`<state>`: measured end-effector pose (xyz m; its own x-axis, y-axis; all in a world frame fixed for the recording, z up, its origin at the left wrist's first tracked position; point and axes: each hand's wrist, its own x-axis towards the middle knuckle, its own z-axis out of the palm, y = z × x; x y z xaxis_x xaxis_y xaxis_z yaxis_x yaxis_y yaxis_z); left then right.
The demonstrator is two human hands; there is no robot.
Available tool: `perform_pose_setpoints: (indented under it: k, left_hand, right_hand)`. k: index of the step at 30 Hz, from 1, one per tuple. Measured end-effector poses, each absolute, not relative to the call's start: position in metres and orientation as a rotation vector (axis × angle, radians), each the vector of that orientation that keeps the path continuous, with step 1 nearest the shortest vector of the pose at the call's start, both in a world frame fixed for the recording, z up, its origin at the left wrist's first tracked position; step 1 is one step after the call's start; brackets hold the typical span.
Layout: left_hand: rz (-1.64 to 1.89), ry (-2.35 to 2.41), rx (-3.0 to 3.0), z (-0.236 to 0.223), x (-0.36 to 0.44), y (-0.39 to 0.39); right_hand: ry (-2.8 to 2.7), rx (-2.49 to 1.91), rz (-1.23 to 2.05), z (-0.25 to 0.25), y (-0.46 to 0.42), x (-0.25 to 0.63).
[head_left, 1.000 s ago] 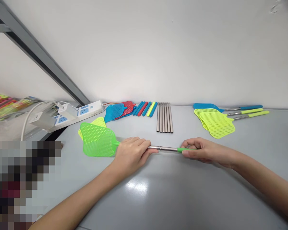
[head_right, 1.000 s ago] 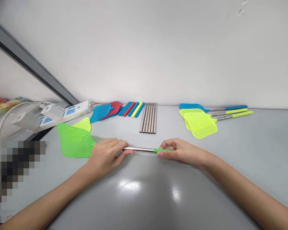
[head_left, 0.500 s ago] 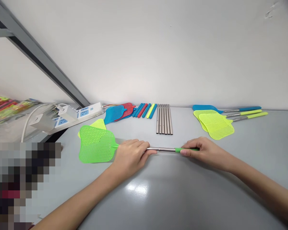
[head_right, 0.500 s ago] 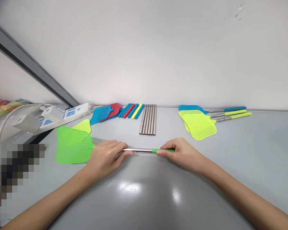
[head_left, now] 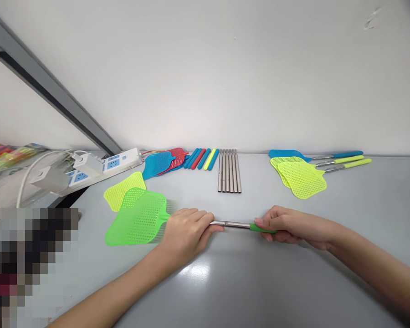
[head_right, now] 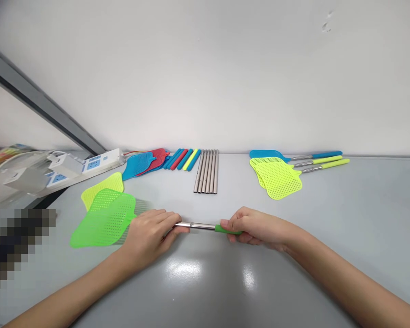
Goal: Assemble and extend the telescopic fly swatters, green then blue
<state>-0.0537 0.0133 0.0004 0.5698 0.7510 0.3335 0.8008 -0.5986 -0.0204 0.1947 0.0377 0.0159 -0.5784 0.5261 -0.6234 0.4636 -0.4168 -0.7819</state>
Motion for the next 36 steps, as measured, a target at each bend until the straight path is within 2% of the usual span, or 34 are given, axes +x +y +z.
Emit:
perform_pose_setpoints:
  k: [3, 6, 22, 27, 30, 36]
  left_hand:
    - [-0.468, -1.275, -2.609, 0.002, -0.053, 0.013]
    - [-0.480, -1.279, -2.584, 0.003, -0.052, 0.013]
    - [-0.360, -1.492, -2.575, 0.007, -0.052, 0.014]
    - [-0.333, -1.549, -2.576, 0.007, -0.051, 0.015]
    - [-0.331, -1.526, -2.593, 0.007, -0.051, 0.015]
    - [-0.356, -1.434, -2.676, 0.004, -0.051, 0.012]
  right_hand:
    - [-1.603, -1.396, 2.319, 0.019, 0.038, 0.196]
    - [-1.694, -1.365, 2.263, 0.019, 0.039, 0.195]
    - [-2.144, -1.480, 1.413, 0.015, 0.036, 0.184]
    - [-2.272, -1.393, 1.099, 0.015, 0.033, 0.180]
    - [-2.174, -1.414, 1.230, 0.013, 0.032, 0.178]
    - [-1.839, -1.391, 1.951, 0.015, 0.031, 0.183]
